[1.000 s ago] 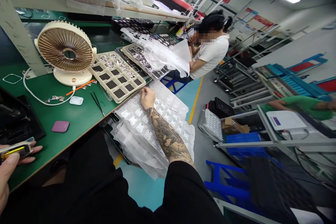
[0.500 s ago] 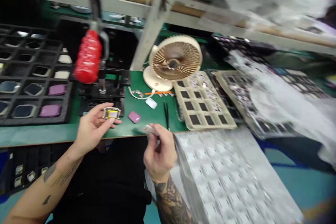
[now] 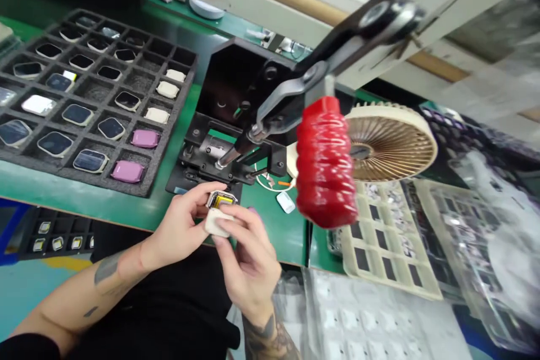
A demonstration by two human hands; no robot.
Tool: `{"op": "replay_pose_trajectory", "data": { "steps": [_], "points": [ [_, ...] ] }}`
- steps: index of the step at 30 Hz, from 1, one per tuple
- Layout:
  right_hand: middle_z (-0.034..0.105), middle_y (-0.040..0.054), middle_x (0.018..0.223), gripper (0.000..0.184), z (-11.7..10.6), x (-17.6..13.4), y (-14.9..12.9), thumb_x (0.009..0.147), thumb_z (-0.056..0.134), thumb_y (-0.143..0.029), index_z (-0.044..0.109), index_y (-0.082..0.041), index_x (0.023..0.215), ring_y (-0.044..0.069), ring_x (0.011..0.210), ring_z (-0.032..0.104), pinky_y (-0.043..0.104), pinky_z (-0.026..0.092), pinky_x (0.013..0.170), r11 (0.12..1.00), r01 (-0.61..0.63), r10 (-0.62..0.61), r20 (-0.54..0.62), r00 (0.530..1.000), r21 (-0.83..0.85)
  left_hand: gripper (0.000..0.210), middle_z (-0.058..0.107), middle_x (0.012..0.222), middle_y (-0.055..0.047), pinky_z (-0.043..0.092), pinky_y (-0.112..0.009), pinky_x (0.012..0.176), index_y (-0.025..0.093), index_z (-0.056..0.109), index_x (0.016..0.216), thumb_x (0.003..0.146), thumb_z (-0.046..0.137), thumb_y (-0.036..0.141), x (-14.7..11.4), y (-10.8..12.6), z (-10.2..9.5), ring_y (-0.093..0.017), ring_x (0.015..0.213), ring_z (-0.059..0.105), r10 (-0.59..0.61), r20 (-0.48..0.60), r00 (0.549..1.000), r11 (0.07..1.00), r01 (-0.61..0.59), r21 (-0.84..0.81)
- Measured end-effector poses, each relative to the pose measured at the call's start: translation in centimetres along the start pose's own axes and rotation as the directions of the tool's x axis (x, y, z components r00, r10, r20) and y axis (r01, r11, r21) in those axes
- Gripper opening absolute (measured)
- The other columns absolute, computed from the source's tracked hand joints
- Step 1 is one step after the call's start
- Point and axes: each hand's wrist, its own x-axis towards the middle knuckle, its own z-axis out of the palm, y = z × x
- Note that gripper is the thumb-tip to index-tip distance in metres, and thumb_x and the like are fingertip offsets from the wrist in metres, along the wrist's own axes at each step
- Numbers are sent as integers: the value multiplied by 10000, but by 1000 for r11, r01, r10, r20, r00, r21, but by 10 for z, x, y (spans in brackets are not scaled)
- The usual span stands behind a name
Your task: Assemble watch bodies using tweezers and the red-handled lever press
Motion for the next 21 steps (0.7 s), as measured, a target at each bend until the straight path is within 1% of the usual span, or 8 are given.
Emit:
{"op": "replay_pose_trajectory", "data": {
  "steps": [2,4,7,9,13,15,17,21],
  "points": [
    [768,105,1327,422,-4,4,3,1010,761,-90,813,-361,1330,310,1187,780,531,730,939,1000,-11,10,-74,997,-8,479,896,1241,-113,729,-299,928,199,757,1445,978,844,144,0,4,0,-248,1048,894,-12,12,1000,1000,13,-16],
    [774,104,1296,421,-8,11,7,1007,776,-109,810,-373,1333,331,1200,750,583,705,956,999,3,-6,-103,995,-34,489,896,1240,-107,736,-299,894,207,752,1478,1000,792,114,0,8,-1,-233,983,893,2,38,999,1000,-2,-24],
    [790,93,1290,420,-11,20,11,1004,799,-131,803,-381,1342,345,1202,722,628,672,996,997,31,-33,-34,999,-70,518,898,1237,-86,738,-285,858,239,743,1535,1036,725,101,-1,12,-4,-210,914,886,66,72,995,997,-63,-44],
    [800,81,1304,432,-9,22,11,1003,803,-132,796,-383,1354,345,1228,711,638,657,1040,995,42,-41,15,999,-87,461,902,1231,-83,739,-279,844,244,765,1516,1067,724,145,-1,13,-4,-215,918,890,90,57,994,995,-86,-56],
    [784,78,1353,440,-2,19,12,1013,798,-155,784,-390,1384,343,1294,711,626,657,1088,995,11,-6,53,999,-103,353,909,1204,-88,747,-286,859,226,808,1436,1085,775,237,0,10,-3,-239,963,904,6,3,1000,996,-6,-93],
    [737,103,1451,498,0,14,12,1014,810,-193,742,-381,1470,354,1376,697,614,660,1109,996,-27,29,22,999,-83,358,910,1185,-82,748,-300,903,233,800,1443,1085,787,251,-1,8,-3,-242,988,904,-50,29,998,994,52,-101],
    [700,130,1492,518,0,11,14,1028,805,-237,706,-353,1523,354,1417,684,575,670,1105,996,-85,84,-25,996,-39,337,907,1156,-69,745,-302,920,251,802,1428,1092,784,264,-2,7,-4,-233,994,895,-58,52,997,993,63,-95],
    [761,117,1302,280,-2,11,16,1090,726,-270,771,-299,1364,301,1244,748,494,684,1029,991,-128,128,-19,992,33,262,889,1197,-41,735,-264,880,306,819,1379,1138,719,283,-4,7,-8,-202,1017,874,7,49,999,997,-3,-73]
  ]
}}
